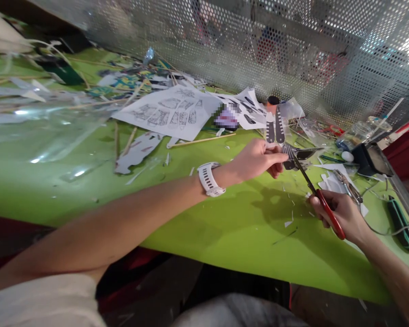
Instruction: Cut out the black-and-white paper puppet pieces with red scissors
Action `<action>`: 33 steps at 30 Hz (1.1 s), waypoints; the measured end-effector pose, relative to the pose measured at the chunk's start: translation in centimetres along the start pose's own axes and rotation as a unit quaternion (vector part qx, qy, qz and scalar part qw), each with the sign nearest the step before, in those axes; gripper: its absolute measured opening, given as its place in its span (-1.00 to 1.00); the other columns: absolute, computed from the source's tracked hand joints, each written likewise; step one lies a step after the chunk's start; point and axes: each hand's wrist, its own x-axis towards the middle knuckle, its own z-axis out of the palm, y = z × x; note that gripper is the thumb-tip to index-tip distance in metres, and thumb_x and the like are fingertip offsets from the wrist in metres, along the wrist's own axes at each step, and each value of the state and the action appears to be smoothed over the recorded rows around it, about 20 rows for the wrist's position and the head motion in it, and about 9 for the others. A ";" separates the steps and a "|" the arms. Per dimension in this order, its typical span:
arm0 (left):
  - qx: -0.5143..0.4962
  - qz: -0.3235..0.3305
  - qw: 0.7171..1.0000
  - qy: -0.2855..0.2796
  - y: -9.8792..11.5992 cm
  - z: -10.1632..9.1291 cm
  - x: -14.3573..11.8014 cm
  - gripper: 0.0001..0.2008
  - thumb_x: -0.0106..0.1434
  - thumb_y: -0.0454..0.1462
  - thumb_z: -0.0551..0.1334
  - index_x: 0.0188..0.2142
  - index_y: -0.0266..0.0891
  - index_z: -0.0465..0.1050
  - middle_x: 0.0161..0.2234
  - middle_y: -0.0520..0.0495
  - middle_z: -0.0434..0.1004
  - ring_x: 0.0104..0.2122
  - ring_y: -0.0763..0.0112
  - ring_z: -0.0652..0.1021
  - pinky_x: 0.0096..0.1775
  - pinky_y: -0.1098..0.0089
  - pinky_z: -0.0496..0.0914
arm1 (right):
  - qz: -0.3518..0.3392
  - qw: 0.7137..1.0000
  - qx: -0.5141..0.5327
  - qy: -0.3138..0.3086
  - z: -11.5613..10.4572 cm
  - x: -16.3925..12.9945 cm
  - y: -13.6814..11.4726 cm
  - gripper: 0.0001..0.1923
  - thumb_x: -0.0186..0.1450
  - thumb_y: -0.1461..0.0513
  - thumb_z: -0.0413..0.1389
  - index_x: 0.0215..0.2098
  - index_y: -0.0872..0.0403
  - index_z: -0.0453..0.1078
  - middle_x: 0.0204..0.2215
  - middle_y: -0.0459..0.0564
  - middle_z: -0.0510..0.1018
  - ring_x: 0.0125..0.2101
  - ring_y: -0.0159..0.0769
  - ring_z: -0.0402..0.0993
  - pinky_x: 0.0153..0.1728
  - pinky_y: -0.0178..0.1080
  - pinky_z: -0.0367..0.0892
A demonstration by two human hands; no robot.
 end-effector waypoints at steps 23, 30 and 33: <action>0.013 0.001 1.000 -0.019 0.4 0.6 -0.3 -0.67 0.36 -0.25 0.36 -0.54 -0.24 0.45 -0.51 -0.09 0.58 -0.51 0.41 0.56 -0.29 0.28 0.55 | -0.024 0.998 -0.059 0.029 0.6 0.1 1.4 -0.39 0.27 -0.33 0.30 -0.45 -0.01 0.41 -0.65 -0.15 0.38 -0.66 -0.29 0.36 -0.62 -0.25 0.17; -0.015 -0.012 0.999 -0.033 0.4 0.5 -0.2 -0.71 0.37 -0.28 0.37 -0.49 -0.27 0.47 -0.48 -0.07 0.55 -0.50 0.42 0.56 -0.29 0.26 0.56 | -0.017 0.995 -0.086 0.046 0.7 0.6 2.5 -0.34 0.26 -0.39 0.24 -0.49 -0.03 0.38 -0.68 -0.11 0.41 -0.68 -0.27 0.36 -0.66 -0.27 0.15; -0.016 -0.016 0.999 -0.033 0.5 0.5 -0.2 -0.70 0.39 -0.31 0.34 -0.49 -0.27 0.47 -0.49 -0.08 0.55 -0.50 0.41 0.55 -0.27 0.24 0.55 | -0.014 0.996 -0.074 0.041 0.8 0.3 2.0 -0.36 0.25 -0.37 0.27 -0.45 -0.02 0.42 -0.66 -0.13 0.40 -0.67 -0.27 0.36 -0.65 -0.26 0.17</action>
